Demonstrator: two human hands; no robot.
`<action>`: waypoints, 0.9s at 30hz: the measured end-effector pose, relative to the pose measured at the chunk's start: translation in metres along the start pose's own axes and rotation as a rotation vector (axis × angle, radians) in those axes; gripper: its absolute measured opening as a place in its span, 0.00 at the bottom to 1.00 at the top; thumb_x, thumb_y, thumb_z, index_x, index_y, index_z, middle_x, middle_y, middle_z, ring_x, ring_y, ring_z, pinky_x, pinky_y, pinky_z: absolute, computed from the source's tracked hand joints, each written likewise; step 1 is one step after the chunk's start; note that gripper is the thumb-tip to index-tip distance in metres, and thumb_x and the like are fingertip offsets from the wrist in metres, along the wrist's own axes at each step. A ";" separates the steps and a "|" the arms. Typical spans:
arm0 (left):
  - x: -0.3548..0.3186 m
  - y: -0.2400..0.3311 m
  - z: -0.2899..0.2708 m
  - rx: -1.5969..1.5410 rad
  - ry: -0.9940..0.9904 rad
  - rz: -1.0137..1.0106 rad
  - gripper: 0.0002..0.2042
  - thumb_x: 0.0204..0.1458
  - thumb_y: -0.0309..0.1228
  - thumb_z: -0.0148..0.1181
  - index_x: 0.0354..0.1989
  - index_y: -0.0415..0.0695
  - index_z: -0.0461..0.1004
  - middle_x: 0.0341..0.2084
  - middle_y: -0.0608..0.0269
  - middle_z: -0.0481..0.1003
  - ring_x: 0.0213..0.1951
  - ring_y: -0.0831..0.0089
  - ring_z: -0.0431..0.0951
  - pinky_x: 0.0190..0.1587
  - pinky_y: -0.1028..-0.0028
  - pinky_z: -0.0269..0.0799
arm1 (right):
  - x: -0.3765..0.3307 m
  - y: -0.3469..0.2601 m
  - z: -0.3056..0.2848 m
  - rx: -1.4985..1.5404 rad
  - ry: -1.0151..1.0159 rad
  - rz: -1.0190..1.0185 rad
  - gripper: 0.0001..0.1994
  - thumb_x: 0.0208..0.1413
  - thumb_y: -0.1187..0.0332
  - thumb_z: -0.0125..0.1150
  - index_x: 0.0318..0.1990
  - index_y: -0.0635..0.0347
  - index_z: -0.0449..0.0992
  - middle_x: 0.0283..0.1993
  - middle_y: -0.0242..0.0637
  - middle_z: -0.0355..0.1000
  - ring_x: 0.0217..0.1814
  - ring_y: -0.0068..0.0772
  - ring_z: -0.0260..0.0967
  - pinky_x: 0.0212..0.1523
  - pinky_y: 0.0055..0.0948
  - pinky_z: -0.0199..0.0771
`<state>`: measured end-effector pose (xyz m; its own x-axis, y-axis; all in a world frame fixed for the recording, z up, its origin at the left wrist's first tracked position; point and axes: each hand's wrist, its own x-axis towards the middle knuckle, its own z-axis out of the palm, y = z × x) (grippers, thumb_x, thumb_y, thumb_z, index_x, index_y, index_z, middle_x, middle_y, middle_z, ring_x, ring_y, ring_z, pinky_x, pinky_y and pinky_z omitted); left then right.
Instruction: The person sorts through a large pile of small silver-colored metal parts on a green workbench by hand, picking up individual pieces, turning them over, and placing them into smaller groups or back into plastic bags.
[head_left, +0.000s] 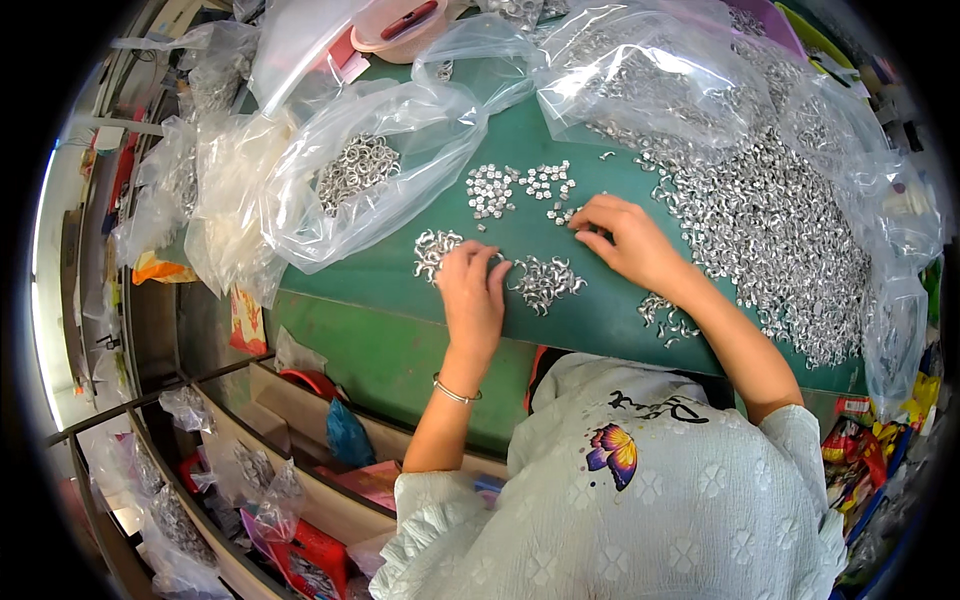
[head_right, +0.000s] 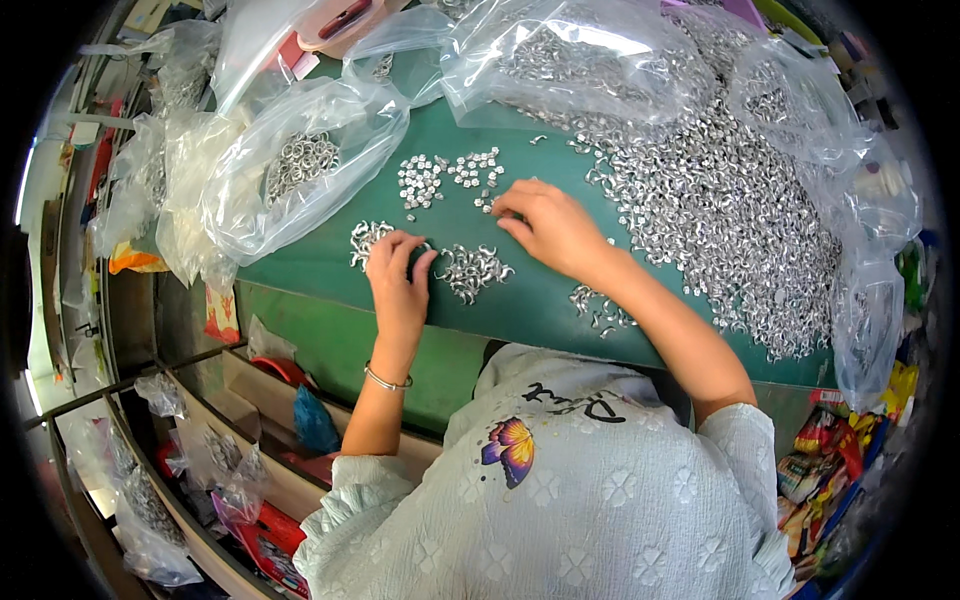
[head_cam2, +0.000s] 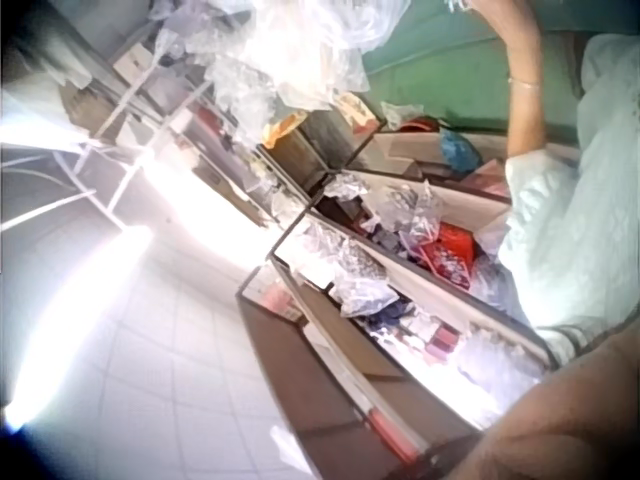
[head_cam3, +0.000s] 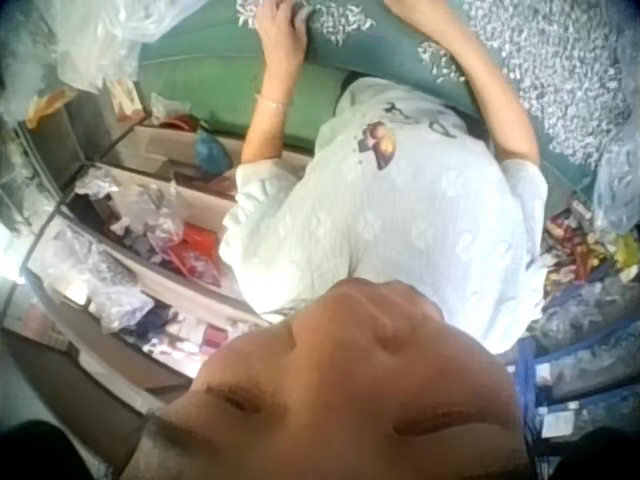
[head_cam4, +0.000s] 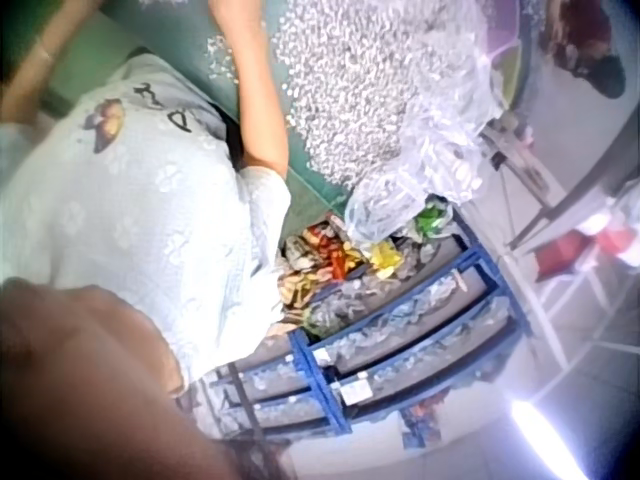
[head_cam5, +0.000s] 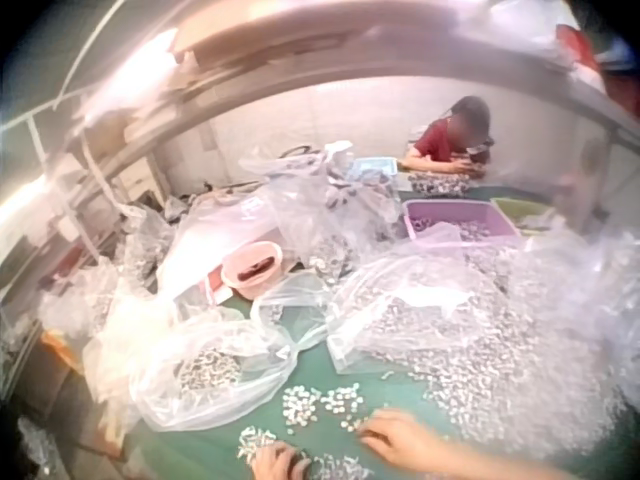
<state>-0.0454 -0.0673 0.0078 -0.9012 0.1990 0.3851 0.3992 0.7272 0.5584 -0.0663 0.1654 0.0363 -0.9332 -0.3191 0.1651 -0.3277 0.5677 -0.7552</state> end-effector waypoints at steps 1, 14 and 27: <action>-0.001 0.007 0.003 -0.023 -0.007 0.021 0.10 0.47 0.23 0.62 0.39 0.38 0.73 0.39 0.55 0.71 0.41 0.57 0.70 0.44 0.65 0.63 | -0.003 0.002 0.003 -0.042 -0.010 -0.043 0.06 0.49 0.75 0.60 0.36 0.62 0.76 0.35 0.39 0.71 0.39 0.44 0.68 0.41 0.38 0.69; -0.012 0.034 0.005 -0.260 -0.081 -0.047 0.16 0.54 0.15 0.47 0.51 0.37 0.69 0.47 0.46 0.71 0.50 0.51 0.72 0.53 0.65 0.66 | -0.013 -0.001 0.019 -0.185 -0.114 -0.210 0.11 0.48 0.75 0.61 0.41 0.58 0.75 0.42 0.35 0.66 0.45 0.39 0.63 0.46 0.36 0.63; -0.007 0.046 0.003 -0.056 -0.168 0.007 0.15 0.46 0.23 0.64 0.43 0.44 0.74 0.39 0.61 0.69 0.44 0.63 0.68 0.48 0.66 0.57 | -0.009 0.002 0.018 -0.240 -0.100 -0.274 0.08 0.47 0.72 0.63 0.36 0.57 0.74 0.40 0.34 0.67 0.46 0.37 0.63 0.45 0.35 0.62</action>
<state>-0.0213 -0.0329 0.0287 -0.9120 0.3141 0.2639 0.4102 0.6885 0.5982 -0.0557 0.1557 0.0214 -0.7911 -0.5496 0.2685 -0.5993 0.6088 -0.5198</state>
